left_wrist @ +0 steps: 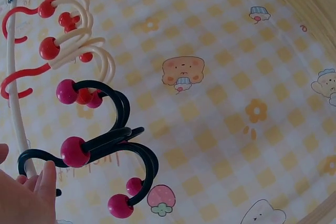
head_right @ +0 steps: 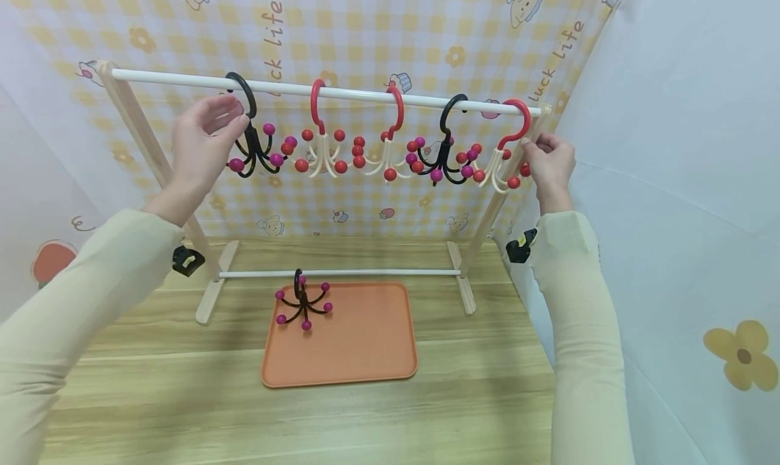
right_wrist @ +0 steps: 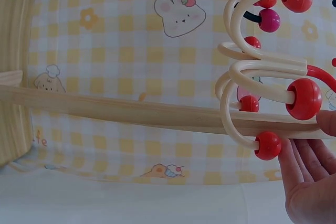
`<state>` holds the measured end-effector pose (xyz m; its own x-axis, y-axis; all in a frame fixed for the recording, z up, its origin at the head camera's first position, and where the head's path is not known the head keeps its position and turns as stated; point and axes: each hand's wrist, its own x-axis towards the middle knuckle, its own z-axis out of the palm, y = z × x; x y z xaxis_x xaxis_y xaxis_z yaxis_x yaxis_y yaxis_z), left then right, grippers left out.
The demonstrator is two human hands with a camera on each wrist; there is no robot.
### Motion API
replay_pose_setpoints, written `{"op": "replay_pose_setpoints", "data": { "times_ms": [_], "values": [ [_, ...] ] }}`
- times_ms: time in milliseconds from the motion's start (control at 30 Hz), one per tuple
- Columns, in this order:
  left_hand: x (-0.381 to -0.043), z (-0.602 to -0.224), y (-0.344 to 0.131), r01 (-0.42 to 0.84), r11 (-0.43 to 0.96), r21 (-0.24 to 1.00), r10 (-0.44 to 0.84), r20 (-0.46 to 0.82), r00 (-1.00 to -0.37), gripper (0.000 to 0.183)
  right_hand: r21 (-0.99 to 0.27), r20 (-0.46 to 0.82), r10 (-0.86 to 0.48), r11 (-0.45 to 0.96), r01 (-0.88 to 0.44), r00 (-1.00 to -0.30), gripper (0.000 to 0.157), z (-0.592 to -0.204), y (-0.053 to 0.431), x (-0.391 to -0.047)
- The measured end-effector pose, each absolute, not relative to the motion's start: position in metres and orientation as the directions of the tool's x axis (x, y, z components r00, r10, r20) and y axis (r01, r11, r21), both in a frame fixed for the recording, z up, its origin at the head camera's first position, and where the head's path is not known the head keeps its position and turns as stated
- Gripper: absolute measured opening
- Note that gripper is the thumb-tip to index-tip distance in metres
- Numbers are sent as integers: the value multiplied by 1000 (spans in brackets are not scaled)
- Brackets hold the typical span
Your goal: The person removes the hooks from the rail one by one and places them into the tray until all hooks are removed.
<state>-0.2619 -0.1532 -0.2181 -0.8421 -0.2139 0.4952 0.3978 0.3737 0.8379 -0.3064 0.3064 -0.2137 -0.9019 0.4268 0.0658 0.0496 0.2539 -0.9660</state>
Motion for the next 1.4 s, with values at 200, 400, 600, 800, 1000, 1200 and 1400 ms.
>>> {"op": "replay_pose_setpoints", "data": {
  "times_ms": [200,400,600,800,1000,1200,1400],
  "values": [
    [-272,-218,-151,376,339,863,-230,463,-856,40,-968,67,432,247,47,-899,62,-214,306,-305],
    [-280,-217,-146,365,362,858,-235,463,-855,36,-967,61,431,248,53,-900,61,-213,305,-304],
    [-287,-215,-140,349,415,840,-240,471,-849,30,-967,63,428,250,50,-902,59,-213,306,-305],
    [-287,-214,-138,337,422,842,-253,467,-848,29,-964,56,426,257,62,-903,64,-214,306,-305],
    [-285,-214,-140,353,414,839,-265,482,-835,28,-965,46,430,251,70,-902,64,-213,305,-304],
    [-284,-211,-145,336,410,848,-280,468,-838,29,-964,53,433,257,67,-900,61,-213,305,-304],
    [-282,-207,-146,320,382,867,-283,439,-853,31,-959,62,430,276,65,-901,59,-213,305,-305]
  ]
}}
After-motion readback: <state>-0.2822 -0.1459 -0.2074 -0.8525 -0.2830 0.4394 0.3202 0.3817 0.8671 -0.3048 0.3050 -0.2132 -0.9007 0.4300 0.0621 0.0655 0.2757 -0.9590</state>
